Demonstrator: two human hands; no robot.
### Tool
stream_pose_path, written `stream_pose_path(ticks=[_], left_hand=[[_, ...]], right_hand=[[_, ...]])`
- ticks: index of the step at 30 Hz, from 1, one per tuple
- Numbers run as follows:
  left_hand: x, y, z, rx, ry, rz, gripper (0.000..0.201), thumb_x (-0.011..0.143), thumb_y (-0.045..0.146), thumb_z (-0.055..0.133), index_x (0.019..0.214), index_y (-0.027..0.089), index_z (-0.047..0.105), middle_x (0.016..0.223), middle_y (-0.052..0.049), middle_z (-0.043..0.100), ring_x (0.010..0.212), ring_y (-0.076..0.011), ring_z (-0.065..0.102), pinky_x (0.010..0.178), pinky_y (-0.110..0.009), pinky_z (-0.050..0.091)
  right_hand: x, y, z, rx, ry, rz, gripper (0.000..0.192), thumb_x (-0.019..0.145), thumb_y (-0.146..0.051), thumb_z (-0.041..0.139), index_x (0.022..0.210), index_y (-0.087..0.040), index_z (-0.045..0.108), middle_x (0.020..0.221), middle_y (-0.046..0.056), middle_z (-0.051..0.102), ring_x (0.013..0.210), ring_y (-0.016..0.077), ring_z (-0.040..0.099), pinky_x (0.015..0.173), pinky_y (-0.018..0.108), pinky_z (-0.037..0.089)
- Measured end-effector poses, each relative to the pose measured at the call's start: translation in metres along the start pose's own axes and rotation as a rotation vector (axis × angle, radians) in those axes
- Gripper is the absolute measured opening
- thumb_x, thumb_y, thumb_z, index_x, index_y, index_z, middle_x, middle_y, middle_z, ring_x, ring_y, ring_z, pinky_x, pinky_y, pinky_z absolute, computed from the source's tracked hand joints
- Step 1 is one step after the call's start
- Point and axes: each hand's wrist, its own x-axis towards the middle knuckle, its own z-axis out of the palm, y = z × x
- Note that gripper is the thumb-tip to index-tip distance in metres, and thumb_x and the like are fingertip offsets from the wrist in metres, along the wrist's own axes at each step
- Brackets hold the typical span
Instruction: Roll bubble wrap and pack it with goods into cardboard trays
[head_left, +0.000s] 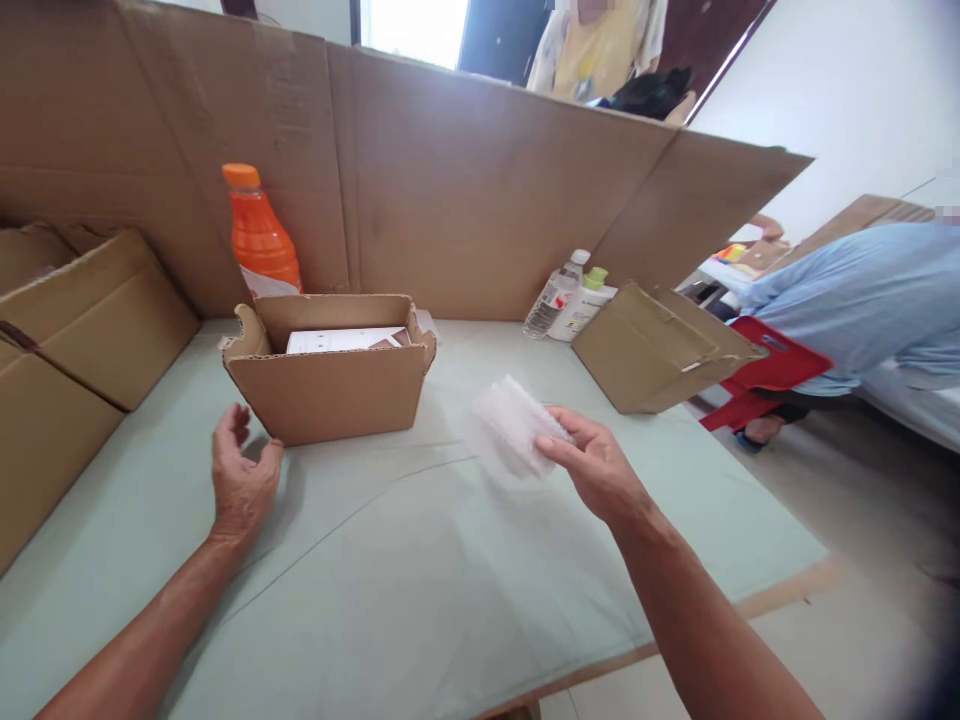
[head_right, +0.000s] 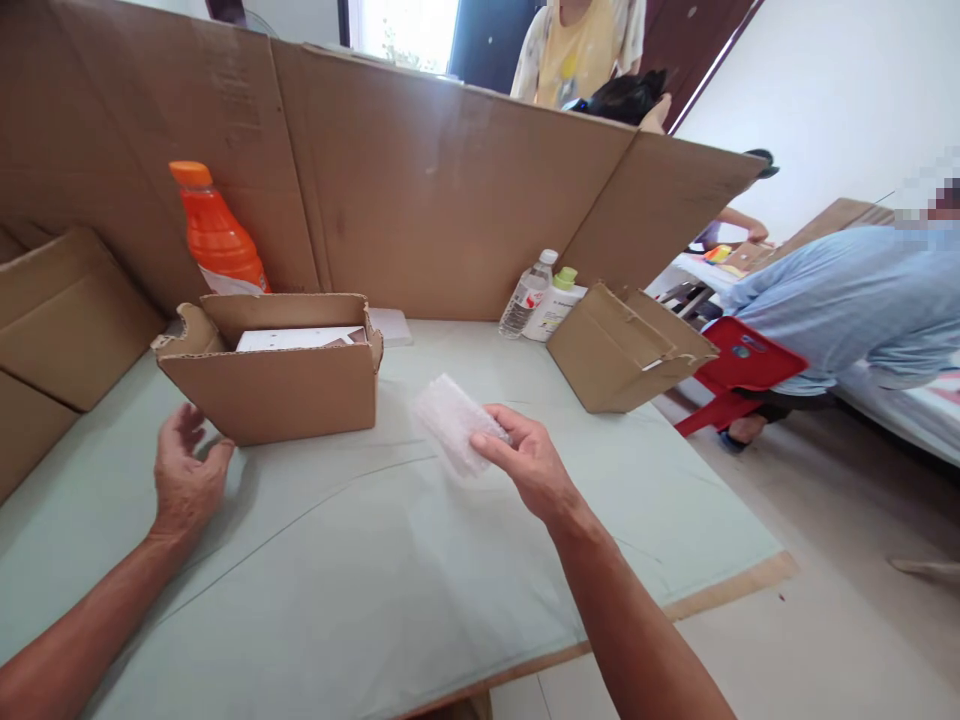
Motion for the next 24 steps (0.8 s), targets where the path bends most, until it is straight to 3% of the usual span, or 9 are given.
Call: stream_pose_path(ticks=[3, 6, 8, 11, 14, 17, 19, 21, 24], left_hand=[[-0.026, 0.033, -0.017, 0.166, 0.055, 0.334, 0.071, 0.079, 0.028, 0.069, 0.146, 0.017, 0.046, 0.145, -0.016, 0.053, 0.137, -0.0338, 0.049, 0.118, -0.054, 0.037], [-0.068, 0.071, -0.024, 0.072, -0.268, 0.452, 0.078, 0.082, 0.029, 0.07, 0.153, 0.025, 0.038, 0.152, -0.012, 0.048, 0.143, -0.0319, 0.044, 0.12, -0.051, 0.034], [-0.094, 0.087, -0.019, -0.053, -0.57, 0.296, 0.086, 0.083, 0.033, 0.071, 0.157, 0.028, 0.028, 0.154, -0.012, 0.046, 0.144, -0.0318, 0.043, 0.117, -0.049, 0.038], [-0.118, 0.092, -0.007, -0.264, -0.895, -0.16, 0.088, 0.084, 0.039, 0.067, 0.158, 0.022, 0.023, 0.133, -0.015, 0.063, 0.122, -0.0297, 0.061, 0.1, -0.043, 0.05], [-0.123, 0.086, -0.005, -0.339, -0.931, -0.518, 0.091, 0.08, 0.041, 0.067, 0.156, 0.014, 0.026, 0.104, -0.011, 0.069, 0.089, -0.0233, 0.067, 0.082, -0.037, 0.053], [-0.125, 0.078, -0.015, -0.333, -0.858, -0.628, 0.094, 0.074, 0.04, 0.07, 0.156, 0.016, 0.029, 0.09, -0.003, 0.066, 0.076, -0.0178, 0.061, 0.074, -0.031, 0.049], [-0.13, 0.074, -0.024, -0.313, -0.831, -0.636, 0.087, 0.074, 0.041, 0.07, 0.152, 0.017, 0.039, 0.086, -0.001, 0.064, 0.073, -0.0157, 0.058, 0.072, -0.029, 0.047], [-0.138, 0.072, -0.03, -0.281, -0.849, -0.651, 0.076, 0.073, 0.043, 0.071, 0.141, 0.014, 0.052, 0.083, 0.0, 0.063, 0.071, -0.0144, 0.055, 0.069, -0.027, 0.043], [-0.151, 0.072, -0.034, -0.23, -0.913, -0.696, 0.066, 0.071, 0.048, 0.071, 0.124, 0.01, 0.063, 0.072, 0.001, 0.058, 0.064, -0.0126, 0.048, 0.063, -0.026, 0.038]], right_hand=[[-0.026, -0.018, 0.005, 0.133, -0.097, 0.034, 0.038, 0.077, -0.05, 0.08, 0.099, -0.02, 0.075, 0.084, 0.003, 0.069, 0.071, 0.0156, 0.059, 0.064, 0.026, 0.046], [-0.038, -0.029, 0.027, 0.244, -0.244, 0.089, 0.039, 0.074, -0.05, 0.083, 0.095, -0.019, 0.075, 0.08, 0.002, 0.067, 0.065, 0.0133, 0.057, 0.059, 0.024, 0.044], [-0.038, -0.026, 0.045, 0.321, -0.333, 0.131, 0.041, 0.072, -0.051, 0.084, 0.094, -0.018, 0.074, 0.08, 0.002, 0.068, 0.064, 0.013, 0.058, 0.059, 0.024, 0.044], [-0.028, -0.004, 0.063, 0.407, -0.284, 0.216, 0.046, 0.073, -0.055, 0.08, 0.101, -0.019, 0.072, 0.089, 0.005, 0.071, 0.071, 0.0161, 0.063, 0.066, 0.028, 0.049], [-0.023, 0.028, 0.061, 0.299, 0.082, 0.261, 0.045, 0.076, -0.053, 0.075, 0.108, -0.021, 0.07, 0.11, 0.009, 0.073, 0.095, 0.0223, 0.067, 0.078, 0.032, 0.051], [-0.043, 0.047, 0.053, 0.119, 0.291, 0.166, 0.036, 0.081, -0.048, 0.072, 0.106, -0.022, 0.07, 0.117, 0.01, 0.072, 0.105, 0.0237, 0.066, 0.084, 0.034, 0.051], [-0.065, 0.046, 0.056, 0.098, 0.122, 0.115, 0.031, 0.085, -0.046, 0.069, 0.103, -0.021, 0.072, 0.108, 0.009, 0.074, 0.095, 0.0217, 0.068, 0.083, 0.035, 0.052], [-0.08, 0.038, 0.069, 0.114, -0.212, 0.119, 0.03, 0.088, -0.044, 0.068, 0.106, -0.021, 0.074, 0.096, 0.007, 0.075, 0.087, 0.0195, 0.069, 0.081, 0.034, 0.053], [-0.069, 0.033, 0.094, 0.176, -0.601, 0.169, 0.035, 0.086, -0.043, 0.071, 0.114, -0.022, 0.073, 0.099, 0.006, 0.075, 0.089, 0.0187, 0.07, 0.078, 0.032, 0.055]])
